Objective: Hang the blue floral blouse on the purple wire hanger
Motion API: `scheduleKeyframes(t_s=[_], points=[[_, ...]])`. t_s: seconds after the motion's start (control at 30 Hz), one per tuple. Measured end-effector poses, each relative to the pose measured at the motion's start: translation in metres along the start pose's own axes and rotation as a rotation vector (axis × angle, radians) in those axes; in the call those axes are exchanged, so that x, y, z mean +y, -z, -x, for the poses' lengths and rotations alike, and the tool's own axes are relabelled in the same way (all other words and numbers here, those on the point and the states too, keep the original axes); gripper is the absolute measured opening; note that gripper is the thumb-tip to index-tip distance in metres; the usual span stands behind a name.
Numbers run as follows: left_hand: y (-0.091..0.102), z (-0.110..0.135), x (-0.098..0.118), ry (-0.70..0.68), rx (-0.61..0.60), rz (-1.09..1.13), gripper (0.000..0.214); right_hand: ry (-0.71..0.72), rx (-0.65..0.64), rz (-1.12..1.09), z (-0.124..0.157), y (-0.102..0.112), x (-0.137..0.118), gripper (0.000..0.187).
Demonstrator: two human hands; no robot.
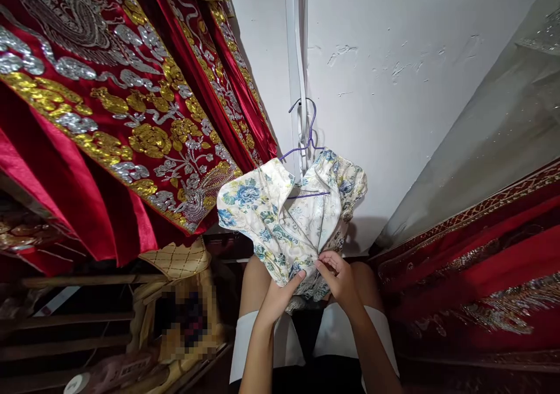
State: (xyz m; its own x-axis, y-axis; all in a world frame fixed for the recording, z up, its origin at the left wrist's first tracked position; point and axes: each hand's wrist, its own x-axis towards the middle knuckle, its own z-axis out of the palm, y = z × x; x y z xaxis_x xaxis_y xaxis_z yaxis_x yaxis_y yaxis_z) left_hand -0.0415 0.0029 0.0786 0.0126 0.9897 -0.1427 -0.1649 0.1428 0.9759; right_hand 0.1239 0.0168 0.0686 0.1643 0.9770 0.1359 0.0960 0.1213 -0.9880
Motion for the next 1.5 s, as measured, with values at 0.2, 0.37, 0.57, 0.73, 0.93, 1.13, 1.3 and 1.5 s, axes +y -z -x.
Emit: scheduleKeyframes(t_s=[0.2,0.37,0.57,0.73,0.93,1.13,1.3,1.5], points=[[0.006,0.005,0.002,0.037,0.039,0.001,0.075,-0.046,-0.074,-0.046,-0.001,-0.005,0.002,0.048],[0.013,0.005,-0.003,0.040,0.101,0.044,0.077,-0.072,-0.027,-0.064,-0.001,-0.011,0.007,0.056],[0.011,0.006,-0.011,0.064,0.102,0.113,0.071,-0.067,0.003,-0.013,0.000,-0.003,0.009,0.044],[0.010,0.002,-0.014,0.076,0.086,0.148,0.074,-0.003,-0.014,0.012,0.001,0.006,0.005,0.035],[0.011,-0.007,-0.021,0.003,0.184,0.154,0.078,0.055,-0.011,0.000,0.006,0.011,0.002,0.032],[0.006,-0.018,-0.028,-0.112,0.503,0.025,0.064,0.063,-0.046,0.021,0.008,0.018,-0.004,0.034],[-0.008,-0.007,-0.020,-0.541,0.795,-0.071,0.058,0.036,-0.065,0.030,0.008,0.017,-0.008,0.035],[-0.042,0.011,-0.023,-0.485,0.449,-0.193,0.027,0.015,-0.138,-0.061,0.008,0.006,-0.004,0.035]])
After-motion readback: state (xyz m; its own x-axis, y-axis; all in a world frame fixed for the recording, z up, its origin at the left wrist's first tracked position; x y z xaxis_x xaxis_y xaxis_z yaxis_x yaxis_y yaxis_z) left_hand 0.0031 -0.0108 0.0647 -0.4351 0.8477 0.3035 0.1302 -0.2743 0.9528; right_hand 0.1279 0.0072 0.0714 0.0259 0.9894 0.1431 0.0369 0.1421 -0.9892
